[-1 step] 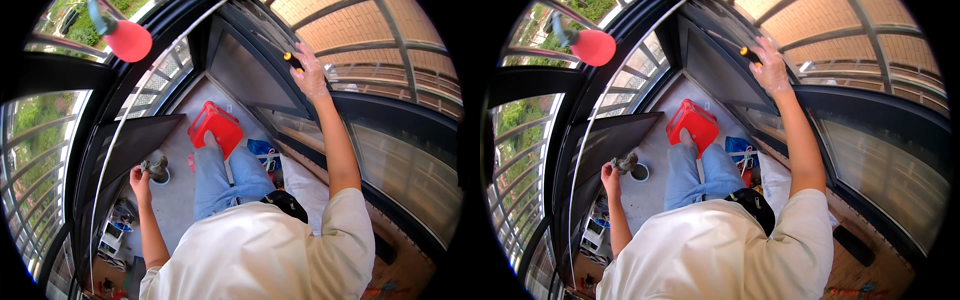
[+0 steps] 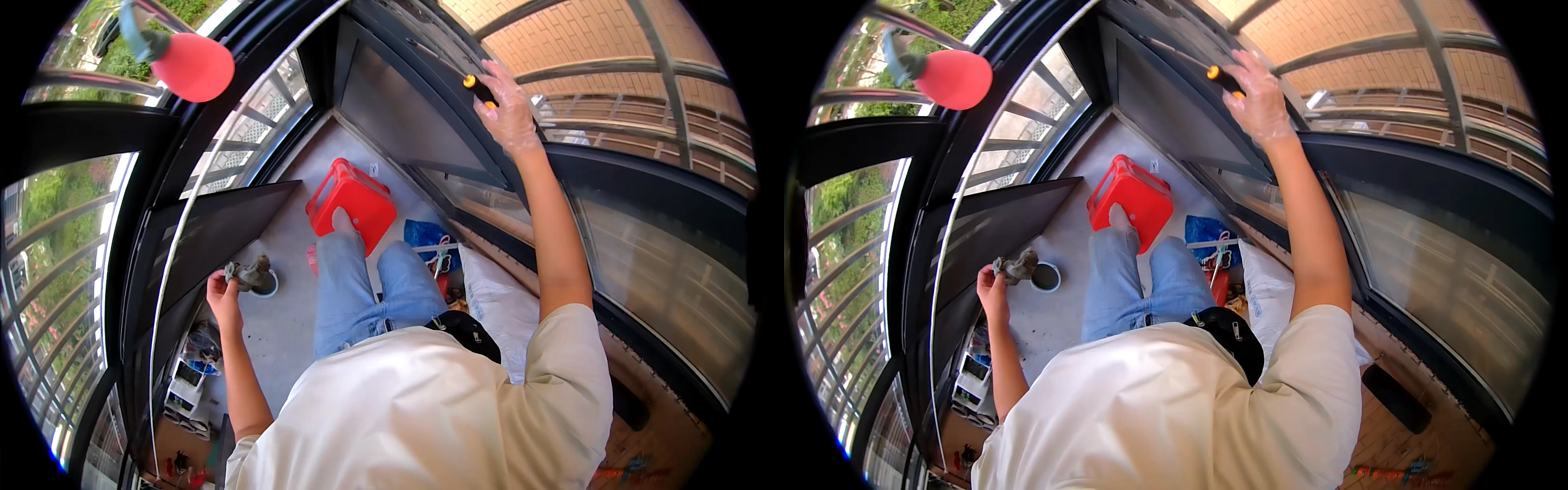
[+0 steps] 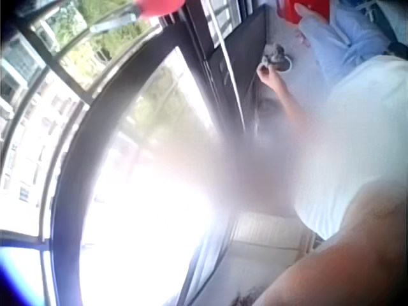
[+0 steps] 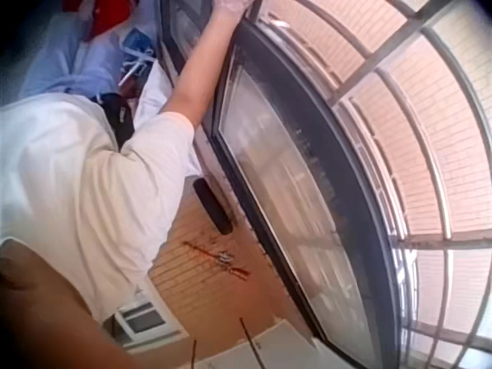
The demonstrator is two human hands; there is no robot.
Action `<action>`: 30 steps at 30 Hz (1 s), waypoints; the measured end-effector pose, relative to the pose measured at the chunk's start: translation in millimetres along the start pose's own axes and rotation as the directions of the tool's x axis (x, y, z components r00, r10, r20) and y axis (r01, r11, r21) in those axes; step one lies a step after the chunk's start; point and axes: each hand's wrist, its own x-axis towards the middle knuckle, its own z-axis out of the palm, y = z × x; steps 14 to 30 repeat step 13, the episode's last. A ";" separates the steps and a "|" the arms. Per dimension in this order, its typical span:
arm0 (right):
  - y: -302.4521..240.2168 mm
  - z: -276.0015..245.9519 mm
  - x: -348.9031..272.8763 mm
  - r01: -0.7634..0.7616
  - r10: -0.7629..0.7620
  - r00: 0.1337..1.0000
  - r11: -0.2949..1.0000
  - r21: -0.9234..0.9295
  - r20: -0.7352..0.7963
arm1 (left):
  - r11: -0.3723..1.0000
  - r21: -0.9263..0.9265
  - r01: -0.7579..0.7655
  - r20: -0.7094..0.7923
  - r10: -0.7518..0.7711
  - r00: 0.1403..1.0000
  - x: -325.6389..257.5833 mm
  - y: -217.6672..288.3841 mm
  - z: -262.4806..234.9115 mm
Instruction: The person cleans metal window frames on a balcony. They use a spray bottle to apply cleaning solution and wipe the frames with a cloth. A screwdriver is used to scrape specific areas of the frame. The person reaches to clean different sections of the window frame.
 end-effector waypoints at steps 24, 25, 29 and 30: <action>12.8 8.8 -2.0 0.092 -0.097 0.995 0.988 -0.121 -0.033 | 0.972 0.236 -0.004 0.163 -0.035 0.986 84.4 -43.0 56.0; 12.8 8.8 -2.0 0.092 -0.097 0.995 0.988 -0.121 -0.033 | 0.972 0.236 -0.004 0.163 -0.035 0.986 84.4 -43.0 56.0; 12.8 8.8 -2.0 0.092 -0.097 0.995 0.988 -0.121 -0.033 | 0.972 0.236 -0.004 0.163 -0.035 0.986 84.4 -43.0 56.0; 12.8 8.8 -2.0 0.092 -0.097 0.995 0.988 -0.121 -0.033 | 0.972 0.236 -0.004 0.163 -0.035 0.986 84.4 -43.0 56.0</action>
